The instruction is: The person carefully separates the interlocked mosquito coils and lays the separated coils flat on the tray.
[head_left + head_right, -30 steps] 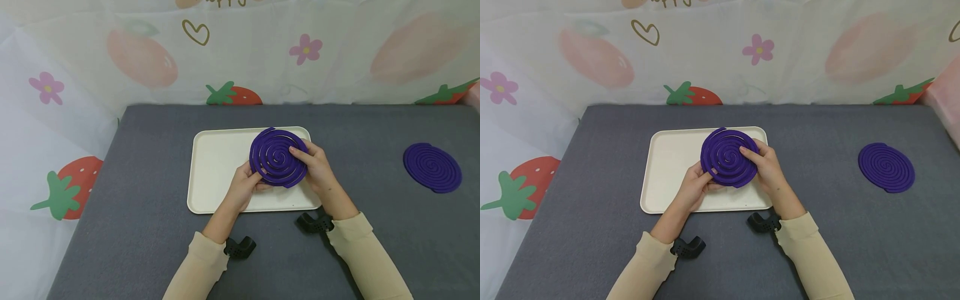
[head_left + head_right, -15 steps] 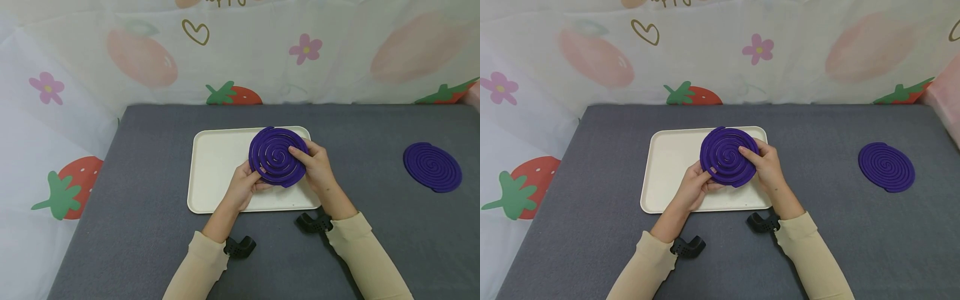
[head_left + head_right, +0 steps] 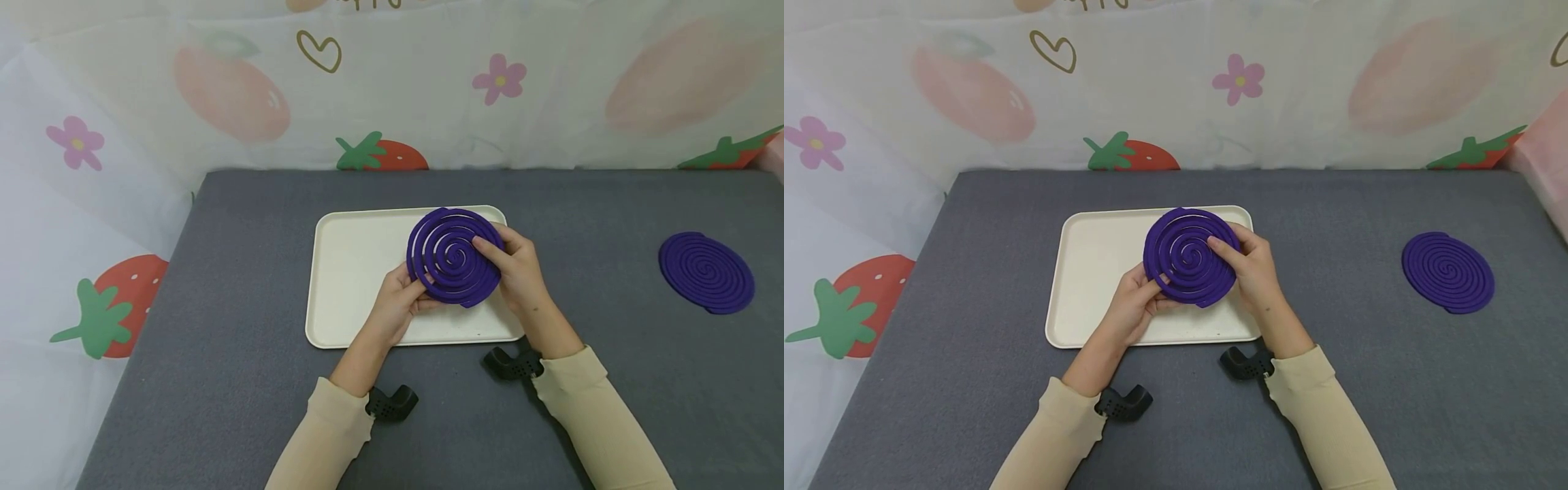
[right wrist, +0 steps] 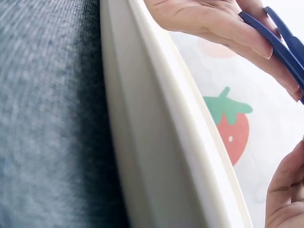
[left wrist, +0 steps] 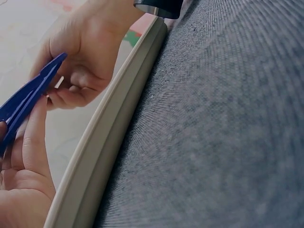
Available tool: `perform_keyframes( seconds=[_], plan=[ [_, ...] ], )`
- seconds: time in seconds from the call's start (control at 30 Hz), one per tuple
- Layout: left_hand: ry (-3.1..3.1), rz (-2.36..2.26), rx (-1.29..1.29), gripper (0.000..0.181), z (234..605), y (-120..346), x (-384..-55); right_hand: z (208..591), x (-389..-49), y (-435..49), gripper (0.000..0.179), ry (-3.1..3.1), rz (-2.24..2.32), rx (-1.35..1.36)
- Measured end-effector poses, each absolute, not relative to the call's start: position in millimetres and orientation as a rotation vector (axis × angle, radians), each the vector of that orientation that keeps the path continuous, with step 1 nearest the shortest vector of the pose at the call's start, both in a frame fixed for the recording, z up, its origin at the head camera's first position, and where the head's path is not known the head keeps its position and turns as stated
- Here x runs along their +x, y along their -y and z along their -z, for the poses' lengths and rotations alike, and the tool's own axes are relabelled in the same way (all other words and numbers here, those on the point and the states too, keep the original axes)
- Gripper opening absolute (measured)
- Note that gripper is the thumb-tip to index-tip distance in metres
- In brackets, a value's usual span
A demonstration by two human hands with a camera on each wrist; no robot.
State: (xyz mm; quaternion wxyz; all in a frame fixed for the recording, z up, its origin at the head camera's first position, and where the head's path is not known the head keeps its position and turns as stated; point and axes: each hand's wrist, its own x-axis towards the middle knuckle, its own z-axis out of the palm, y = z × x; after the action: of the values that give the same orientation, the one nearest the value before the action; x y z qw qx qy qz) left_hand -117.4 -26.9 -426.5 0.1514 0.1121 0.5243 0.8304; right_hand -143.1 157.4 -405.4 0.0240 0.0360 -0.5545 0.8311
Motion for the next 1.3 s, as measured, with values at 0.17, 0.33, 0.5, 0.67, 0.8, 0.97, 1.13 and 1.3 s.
perform_keyframes(
  seconds=[0.17,0.33,0.5,0.67,0.8,0.97,1.13,1.3],
  plan=[
    [-1.471,-2.448,0.283,0.036,425.0,27.4,-116.1,404.8,-142.8,-158.4,0.026,1.743,-2.594,0.079],
    [-1.449,-2.523,0.277,0.032,423.7,27.4,-115.6,402.9,-141.9,-159.3,0.024,1.744,-2.624,0.072],
    [-1.443,-2.581,0.222,0.027,423.8,27.6,-116.3,403.0,-141.9,-159.9,0.029,1.693,-2.677,0.101],
    [-1.445,-2.611,0.181,0.028,424.4,27.4,-117.2,403.6,-141.7,-159.8,0.031,1.680,-2.674,0.133],
    [-1.426,-2.619,0.162,0.029,424.8,26.7,-117.5,404.5,-142.1,-158.9,0.025,1.683,-2.640,0.144],
    [-1.391,-2.618,0.156,0.030,425.3,26.5,-117.9,405.3,-142.3,-158.2,0.023,1.684,-2.601,0.156],
    [-1.354,-2.622,0.161,0.029,424.8,26.8,-117.9,405.9,-142.6,-157.6,0.035,1.692,-2.565,0.172],
    [-1.338,-2.608,0.168,0.031,424.5,27.6,-118.1,406.4,-142.2,-156.8,0.031,1.687,-2.542,0.196]
  ],
)
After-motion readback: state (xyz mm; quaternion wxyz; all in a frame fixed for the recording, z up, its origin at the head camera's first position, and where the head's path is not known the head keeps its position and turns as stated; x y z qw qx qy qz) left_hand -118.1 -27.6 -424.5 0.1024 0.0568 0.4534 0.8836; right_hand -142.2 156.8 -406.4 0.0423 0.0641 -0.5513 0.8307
